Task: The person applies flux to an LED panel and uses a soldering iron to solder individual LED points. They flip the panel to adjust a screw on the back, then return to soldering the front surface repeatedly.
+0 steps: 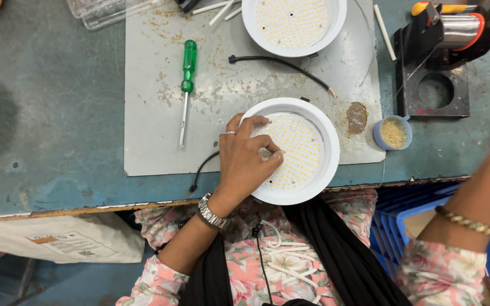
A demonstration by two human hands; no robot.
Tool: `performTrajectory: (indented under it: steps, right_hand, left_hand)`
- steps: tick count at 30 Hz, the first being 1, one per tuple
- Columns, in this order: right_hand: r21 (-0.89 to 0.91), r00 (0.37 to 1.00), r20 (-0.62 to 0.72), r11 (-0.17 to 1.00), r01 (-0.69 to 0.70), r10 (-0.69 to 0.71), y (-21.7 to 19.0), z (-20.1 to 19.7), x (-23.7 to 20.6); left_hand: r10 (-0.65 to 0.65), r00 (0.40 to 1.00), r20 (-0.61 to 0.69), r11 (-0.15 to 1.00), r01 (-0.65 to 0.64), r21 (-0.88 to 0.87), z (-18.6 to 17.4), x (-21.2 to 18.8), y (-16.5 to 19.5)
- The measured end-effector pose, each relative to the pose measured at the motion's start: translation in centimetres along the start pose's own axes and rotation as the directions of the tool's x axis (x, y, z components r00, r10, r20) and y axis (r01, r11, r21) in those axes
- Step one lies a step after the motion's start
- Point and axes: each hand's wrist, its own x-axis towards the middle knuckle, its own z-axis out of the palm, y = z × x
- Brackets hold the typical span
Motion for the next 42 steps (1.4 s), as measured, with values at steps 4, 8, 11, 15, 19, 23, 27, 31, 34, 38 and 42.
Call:
performTrajectory:
  steps: [4,8,11,15,19,23,27,31,34,38,42]
  right_hand:
    - [-0.015,0.998,0.059,1.0,-0.004,0.005,-1.1,-1.4,-3.0]
    - [-0.037,0.995,0.099,0.999,0.019,-0.015,-2.0,-1.0,-4.0]
    - [-0.061,0.992,0.113,0.996,0.062,-0.055,-2.5,1.2,-3.4]
    - [-0.049,0.986,0.113,0.99,0.133,-0.126,-2.9,4.4,-2.3]
    - [0.015,0.965,0.156,0.977,0.212,-0.212,-2.9,6.1,-1.9]
    - [0.025,0.942,0.203,0.964,0.266,-0.266,-2.6,6.7,-1.5]
    - [0.012,0.937,0.208,0.958,0.285,-0.282,-2.0,7.0,-1.4]
    - [0.02,0.936,0.214,0.959,0.283,-0.28,-1.7,7.2,-1.3]
    - [0.026,0.934,0.223,0.959,0.282,-0.281,-1.5,7.1,-1.1]
    - [0.01,0.935,0.231,0.961,0.275,-0.27,-1.5,7.0,-1.0]
    - [0.0,0.929,0.257,0.962,0.274,-0.265,-2.0,7.0,-1.2]
  left_hand:
    - [-0.008,1.0,0.013,1.0,0.008,0.008,-0.3,-0.1,-0.1]
    - [0.013,1.0,0.002,1.0,-0.013,0.008,-0.4,-0.3,-0.2]
    - [0.016,1.0,-0.006,1.0,-0.016,0.023,-0.4,-0.4,-0.2]
    - [0.005,1.0,0.007,1.0,-0.005,0.002,-0.6,-0.6,-0.3]
    - [0.013,1.0,0.002,1.0,-0.013,0.007,-0.8,-0.7,-0.3]
    - [0.009,1.0,0.008,1.0,-0.009,-0.002,-1.0,-0.8,-0.3]
    - [0.012,1.0,0.003,1.0,-0.012,0.006,-1.0,-0.8,-0.4]
    - [0.012,1.0,-0.002,1.0,-0.012,0.012,-0.9,-0.8,-0.5]
    - [0.012,1.0,-0.003,1.0,-0.012,0.01,-0.9,-0.9,-0.5]
    - [0.006,1.0,0.0,1.0,-0.006,0.008,-1.0,-0.9,-0.4]
    - [-0.002,1.0,0.007,1.0,0.002,0.004,-1.2,-0.9,-0.2]
